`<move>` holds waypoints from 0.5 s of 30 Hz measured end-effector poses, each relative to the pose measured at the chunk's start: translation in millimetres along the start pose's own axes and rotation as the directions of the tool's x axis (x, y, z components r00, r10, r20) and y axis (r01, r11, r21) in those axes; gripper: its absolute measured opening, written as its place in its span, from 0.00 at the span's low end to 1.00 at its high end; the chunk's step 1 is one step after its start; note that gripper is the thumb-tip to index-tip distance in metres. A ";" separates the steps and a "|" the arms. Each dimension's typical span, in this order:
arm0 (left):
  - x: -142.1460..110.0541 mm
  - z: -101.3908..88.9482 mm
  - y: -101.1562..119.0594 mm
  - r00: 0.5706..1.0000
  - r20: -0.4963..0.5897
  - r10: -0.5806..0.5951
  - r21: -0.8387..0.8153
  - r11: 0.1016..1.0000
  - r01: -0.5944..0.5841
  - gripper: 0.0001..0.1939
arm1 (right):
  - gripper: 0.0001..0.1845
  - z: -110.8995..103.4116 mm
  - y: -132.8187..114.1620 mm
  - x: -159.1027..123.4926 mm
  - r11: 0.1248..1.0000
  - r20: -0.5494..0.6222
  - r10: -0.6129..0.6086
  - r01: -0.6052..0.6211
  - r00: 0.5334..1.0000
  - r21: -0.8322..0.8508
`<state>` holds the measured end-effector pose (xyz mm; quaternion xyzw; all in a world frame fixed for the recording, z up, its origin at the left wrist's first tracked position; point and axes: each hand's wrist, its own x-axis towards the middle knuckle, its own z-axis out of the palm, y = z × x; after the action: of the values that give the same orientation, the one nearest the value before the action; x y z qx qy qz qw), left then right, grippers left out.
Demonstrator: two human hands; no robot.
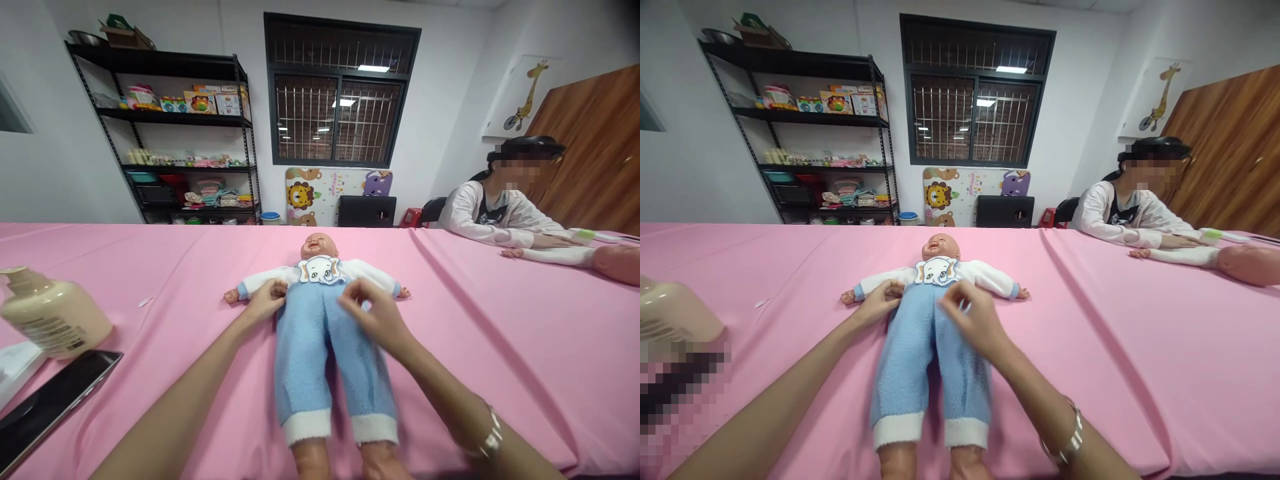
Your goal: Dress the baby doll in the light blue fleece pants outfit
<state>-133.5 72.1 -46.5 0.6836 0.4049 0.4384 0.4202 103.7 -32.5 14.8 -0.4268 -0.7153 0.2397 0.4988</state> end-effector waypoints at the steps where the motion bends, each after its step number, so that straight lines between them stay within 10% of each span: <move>1: -0.1 -0.3 0.0 1.000 0.026 -0.006 0.014 1.000 0.006 0.16 | 0.11 5.0 -16.9 -13.5 0.998 0.220 -0.052 0.055 0.974 -0.006; 5: 1.2 -3.1 -2.6 0.996 0.086 -0.006 0.180 0.984 -0.010 0.09 | 0.17 30.1 -46.4 -60.2 0.850 0.611 -0.218 0.456 0.761 -0.263; 10: 0.2 -4.0 -4.5 0.999 0.015 0.033 0.303 0.952 -0.036 0.04 | 0.08 48.6 -40.7 -75.2 0.565 0.614 -0.395 0.708 0.683 -0.423; 15: -0.4 -3.5 -1.1 0.999 -0.019 0.034 0.220 0.975 -0.029 0.05 | 0.12 53.8 -46.9 -84.0 0.494 0.603 -0.546 0.805 0.582 -0.330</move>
<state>-137.1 72.8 -46.6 0.7272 0.4445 0.4053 0.3305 48.5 -123.8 -12.8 -0.1672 -0.9503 -0.1238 0.2319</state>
